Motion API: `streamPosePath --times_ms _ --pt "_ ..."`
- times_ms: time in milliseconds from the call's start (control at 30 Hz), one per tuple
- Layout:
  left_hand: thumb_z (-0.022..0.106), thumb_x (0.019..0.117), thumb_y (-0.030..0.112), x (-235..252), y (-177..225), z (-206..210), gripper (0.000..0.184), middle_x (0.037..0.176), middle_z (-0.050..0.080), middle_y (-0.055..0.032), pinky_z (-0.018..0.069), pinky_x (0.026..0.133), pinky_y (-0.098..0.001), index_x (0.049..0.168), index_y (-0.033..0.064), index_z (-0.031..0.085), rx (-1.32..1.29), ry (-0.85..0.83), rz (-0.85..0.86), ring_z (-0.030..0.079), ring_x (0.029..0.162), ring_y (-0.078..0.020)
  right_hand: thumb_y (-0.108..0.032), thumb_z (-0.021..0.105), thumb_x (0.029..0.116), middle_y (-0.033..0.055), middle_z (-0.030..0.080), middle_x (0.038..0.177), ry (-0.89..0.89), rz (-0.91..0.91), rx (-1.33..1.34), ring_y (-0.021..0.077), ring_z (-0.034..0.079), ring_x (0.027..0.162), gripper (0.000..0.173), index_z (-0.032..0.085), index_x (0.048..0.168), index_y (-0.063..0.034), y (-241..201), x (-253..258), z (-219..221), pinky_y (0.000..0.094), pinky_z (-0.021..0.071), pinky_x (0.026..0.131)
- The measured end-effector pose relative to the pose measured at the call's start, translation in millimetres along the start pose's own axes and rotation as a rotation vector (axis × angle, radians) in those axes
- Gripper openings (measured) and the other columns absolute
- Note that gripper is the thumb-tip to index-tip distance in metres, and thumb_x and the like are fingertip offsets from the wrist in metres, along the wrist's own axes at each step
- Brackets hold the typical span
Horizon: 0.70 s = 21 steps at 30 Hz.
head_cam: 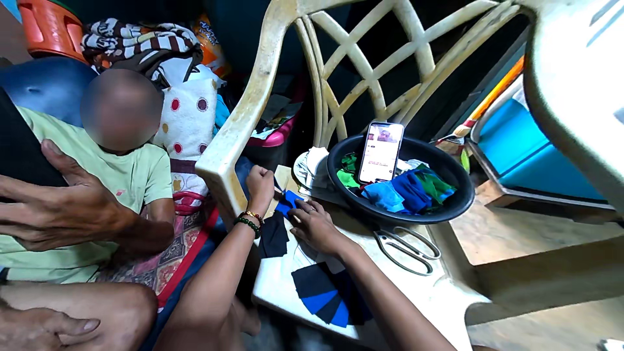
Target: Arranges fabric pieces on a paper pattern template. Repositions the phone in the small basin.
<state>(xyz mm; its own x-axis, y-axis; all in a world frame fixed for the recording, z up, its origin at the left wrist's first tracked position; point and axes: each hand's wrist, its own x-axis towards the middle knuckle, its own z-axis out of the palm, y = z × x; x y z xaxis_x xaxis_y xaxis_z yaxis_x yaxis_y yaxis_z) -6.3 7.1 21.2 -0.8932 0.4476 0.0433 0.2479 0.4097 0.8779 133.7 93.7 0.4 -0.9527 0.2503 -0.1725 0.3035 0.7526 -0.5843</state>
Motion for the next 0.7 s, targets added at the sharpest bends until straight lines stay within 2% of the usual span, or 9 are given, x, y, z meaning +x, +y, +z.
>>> streamPosePath --times_ms 100,200,267,333,433,500,567,600,700 --pt "0.056 0.1035 0.015 -10.9 12.1 -7.4 0.016 0.094 0.062 -0.0203 0.0492 0.068 -0.0497 0.105 -0.0007 0.06 0.085 0.003 0.266 0.06 0.08 -0.0326 -0.021 0.062 0.1023 0.024 0.029 0.164 0.004 0.001 0.017 0.0475 0.018 0.153 0.046 0.055 0.145 -0.0068 1.2 0.2 -0.3 0.0646 0.0223 0.117" --pt "0.06 0.0982 0.005 -18.6 26.1 -13.5 0.011 0.097 0.068 -0.0195 0.0539 0.072 -0.0448 0.103 -0.0031 0.065 0.159 0.032 0.566 0.066 0.082 -0.029 -0.02 0.063 0.1016 0.0254 0.028 0.164 -0.005 0.001 0.026 0.0476 0.019 0.153 0.047 0.054 0.145 -0.007 1.6 0.9 -1.3 0.0643 0.0223 0.117" --pt "0.063 0.0936 0.002 -24.1 33.2 -16.0 0.007 0.092 0.07 -0.0162 0.0545 0.072 -0.0398 0.096 -0.003 0.067 0.156 0.061 0.668 0.067 0.08 -0.0238 -0.019 0.064 0.1011 0.026 0.028 0.164 -0.009 -0.003 0.04 0.0476 0.019 0.153 0.047 0.055 0.145 -0.0073 2.6 0.9 -2.3 0.064 0.022 0.118" --pt "0.067 0.0908 0.001 -36.2 40.3 -21.6 0.002 0.085 0.07 -0.0106 0.0532 0.066 -0.032 0.09 -0.0009 0.068 0.142 0.037 0.645 0.064 0.071 -0.0156 -0.018 0.065 0.1002 0.0275 0.027 0.163 0.0 -0.005 0.052 0.049 0.018 0.152 0.046 0.056 0.145 -0.0082 3.5 -0.7 -3.3 0.0641 0.0223 0.117" --pt "0.07 0.0893 0.002 -59.4 49.0 -35.2 0.003 0.079 0.066 -0.0076 0.0514 0.061 -0.0286 0.089 -0.0003 0.068 0.149 -0.075 0.53 0.06 0.064 -0.0111 -0.012 0.069 0.0958 0.0297 0.026 0.162 0.049 -0.022 0.156 0.0493 0.018 0.152 0.052 0.055 0.146 -0.0061 -0.3 -15.4 -9.4 0.0611 0.0222 0.12" --pt "0.072 0.0882 0.002 -72.7 52.9 -42.9 0.004 0.076 0.065 -0.004 0.0493 0.06 -0.0229 0.087 0.0014 0.068 0.125 -0.149 0.447 0.057 0.062 -0.0059 -0.004 0.077 0.0854 0.0255 0.035 0.16 0.128 -0.102 0.394 0.0388 0.029 0.15 0.068 0.05 0.147 0.0009 0.1 -31.1 -11.4 0.0498 0.0281 0.12" --pt "0.072 0.087 0.0 -83.0 52.3 -48.4 0.006 0.076 0.064 -0.0012 0.0497 0.062 -0.0189 0.085 0.0026 0.067 0.053 -0.22 0.365 0.058 0.064 -0.0026 0.0 0.079 0.0743 0.0158 0.051 0.147 0.157 -0.224 0.722 0.018 0.049 0.136 0.081 0.043 0.147 0.0048 3.3 -43.6 -6.4 0.0319 0.043 0.111" --pt "0.072 0.0866 -0.001 -87.0 50.2 -50.4 0.006 0.076 0.064 -0.0004 0.0504 0.063 -0.018 0.085 0.0025 0.067 0.001 -0.26 0.332 0.059 0.065 -0.0019 0.002 0.078 0.0722 0.0103 0.056 0.138 0.139 -0.271 0.894 0.0109 0.056 0.126 0.082 0.04 0.145 0.0054 3.8 -48.8 -3.9 0.0261 0.049 0.104" --pt "0.066 0.0864 -0.006 -98.2 39.9 -53.0 0.009 0.076 0.065 0.0028 0.0541 0.067 -0.0173 0.086 0.0037 0.065 -0.213 -0.374 0.266 0.062 0.068 -0.0007 0.006 0.07 0.0753 0.0003 0.067 0.116 0.036 -0.352 1.256 0.0086 0.069 0.104 0.073 0.034 0.139 0.0002 6.0 -61.9 0.9 0.0258 0.0574 0.092"
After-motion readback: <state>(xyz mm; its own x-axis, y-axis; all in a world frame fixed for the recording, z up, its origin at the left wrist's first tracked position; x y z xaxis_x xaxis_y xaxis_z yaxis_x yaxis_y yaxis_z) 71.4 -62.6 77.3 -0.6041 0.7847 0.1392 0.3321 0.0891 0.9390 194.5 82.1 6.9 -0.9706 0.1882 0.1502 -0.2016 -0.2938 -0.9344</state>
